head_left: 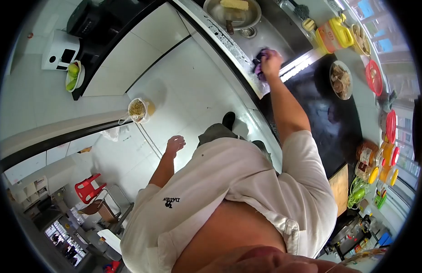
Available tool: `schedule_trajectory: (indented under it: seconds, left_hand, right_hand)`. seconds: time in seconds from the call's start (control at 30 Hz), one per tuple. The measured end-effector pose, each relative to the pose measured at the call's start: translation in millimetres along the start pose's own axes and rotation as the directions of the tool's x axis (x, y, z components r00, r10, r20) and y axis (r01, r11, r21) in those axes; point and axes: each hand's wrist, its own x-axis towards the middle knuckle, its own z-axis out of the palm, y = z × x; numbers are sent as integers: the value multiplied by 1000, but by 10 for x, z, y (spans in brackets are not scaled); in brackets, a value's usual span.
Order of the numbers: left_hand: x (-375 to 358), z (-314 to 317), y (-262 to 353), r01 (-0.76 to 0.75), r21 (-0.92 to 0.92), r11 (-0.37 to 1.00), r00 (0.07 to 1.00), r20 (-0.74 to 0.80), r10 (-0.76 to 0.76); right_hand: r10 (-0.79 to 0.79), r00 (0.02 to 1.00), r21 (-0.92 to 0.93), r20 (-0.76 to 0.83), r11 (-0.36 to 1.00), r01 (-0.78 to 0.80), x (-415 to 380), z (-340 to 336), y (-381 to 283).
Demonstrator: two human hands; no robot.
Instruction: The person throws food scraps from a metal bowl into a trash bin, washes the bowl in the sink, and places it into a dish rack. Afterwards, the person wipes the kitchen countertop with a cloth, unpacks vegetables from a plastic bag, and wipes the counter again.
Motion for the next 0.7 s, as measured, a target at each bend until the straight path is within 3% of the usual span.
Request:
schedule_trajectory:
  seconds: [0.03,0.07,0.17,0.2,0.27,0.33,0.4,0.43,0.47,0.5,0.53,0.6,0.67,0.7]
  left_hand:
    - [18,12,31,-9,-9,1000,1000,-8,9]
    - [19,18,48,-14,-14,1000,1000,-14,14]
    - [135,-63,-195,6,-27,1000,998,63,-4]
    - [247,-107,-339,80,-38,996,994,79,-77]
    - [163,-28,-293,205,41,978,978,28,-206]
    - [144,-17,-296,206,64,976,974,78,-211]
    - [219,-11,-193,199,103,975,971,115,-210]
    - [282,33,-109,190,124,974,970,129,-206]
    - [321,73,-43,183,144,973,969,143,-203]
    - [612,7,-165,169,43,985,957,234,-174]
    - [612,47,-72,149,75,986,961,223,-162]
    - [652,259,176,95,151,984,965,230,-128]
    - [724,429,394,72,211,975,960,252,-126]
    - [961,396,297,-96,317,944,937,349,-22]
  right_hand:
    - [72,995,-115,-66,990,-79,28,-103,-24]
    - [29,990,-110,-136,993,-44,28,-183,-64]
    - [-217,973,64,-81,973,223,-96,-375,-388]
    - [-298,951,74,-80,950,304,-219,-433,-563]
    - [-511,827,95,235,859,503,-419,-440,-547]
    - [-464,783,-20,415,856,517,-604,-416,-340]
    - [-170,946,-296,275,921,252,-537,-551,-188]
    - [-27,974,-517,226,844,144,-441,-622,-98]
    - [147,969,-458,198,888,-41,-420,-798,19]
    - [117,991,-418,60,905,-82,-464,-912,139]
    - [89,992,-376,-89,919,-116,-478,-1069,200]
    - [32,988,-272,-153,960,-73,-695,-1496,227]
    - [114,963,-214,-243,962,-167,-1098,-1845,235]
    - [188,936,-107,-297,968,-228,-1339,-1967,350]
